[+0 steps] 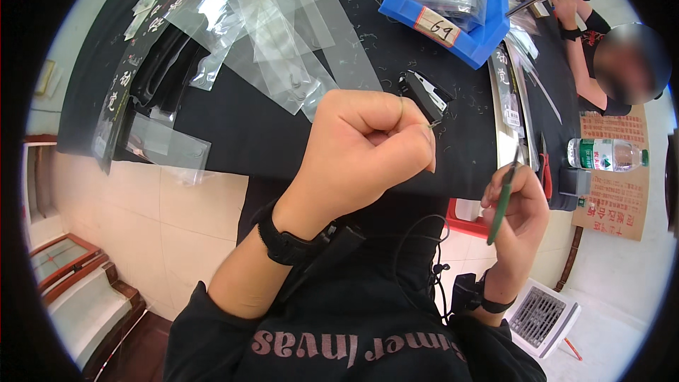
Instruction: Assembling and packaging fishing tackle components including line and small accessories.
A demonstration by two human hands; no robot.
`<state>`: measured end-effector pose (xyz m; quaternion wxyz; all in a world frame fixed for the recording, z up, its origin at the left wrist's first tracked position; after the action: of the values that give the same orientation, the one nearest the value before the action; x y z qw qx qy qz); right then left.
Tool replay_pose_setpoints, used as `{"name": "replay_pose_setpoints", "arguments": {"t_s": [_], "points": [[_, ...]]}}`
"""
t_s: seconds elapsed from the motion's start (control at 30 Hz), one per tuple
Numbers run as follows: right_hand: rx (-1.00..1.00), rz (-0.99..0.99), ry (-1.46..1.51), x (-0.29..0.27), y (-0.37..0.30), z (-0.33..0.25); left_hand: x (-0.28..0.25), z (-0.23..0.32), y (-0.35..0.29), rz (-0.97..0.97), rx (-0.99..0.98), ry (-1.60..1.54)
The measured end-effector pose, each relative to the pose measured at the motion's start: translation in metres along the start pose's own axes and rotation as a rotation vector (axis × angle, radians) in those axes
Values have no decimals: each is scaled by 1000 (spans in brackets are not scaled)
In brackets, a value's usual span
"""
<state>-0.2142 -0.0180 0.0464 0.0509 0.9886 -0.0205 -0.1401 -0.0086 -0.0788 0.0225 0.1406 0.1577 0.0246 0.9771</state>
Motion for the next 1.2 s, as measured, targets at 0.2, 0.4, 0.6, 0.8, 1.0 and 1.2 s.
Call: {"name": "replay_pose_setpoints", "arguments": {"t_s": [0.2, 0.4, 0.6, 0.8, 1.0, 1.2], "points": [[-75, -101, -68, 22, 6, -7, 1, 2, -1, -6, -16, 30], [-81, -83, -88, 24, 9, -7, 1, -1, -1, 2, 4, 34], [-74, -77, -98, 23, 8, -6, 3, -2, -2, -18, 24, 50], [-74, -60, -103, 22, 8, -7, 5, 2, -2, -44, 87, 116], [-91, -52, -134, 20, 8, -10, 5, 5, -3, -38, 93, 126], [-81, -33, -143, 17, 8, -15, 6, 6, -3, -35, 114, 140]]}}
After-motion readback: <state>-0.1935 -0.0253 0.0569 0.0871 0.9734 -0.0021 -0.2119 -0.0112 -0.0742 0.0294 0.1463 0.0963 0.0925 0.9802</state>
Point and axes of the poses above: each hand's wrist, its own y-axis towards the middle knuckle, its own x-axis out of the palm, z = x × y, the point moved 8 cm from there along y, towards the middle knuckle, and after that the axes turned 4 degrees about -x, right-handed, at the moved point
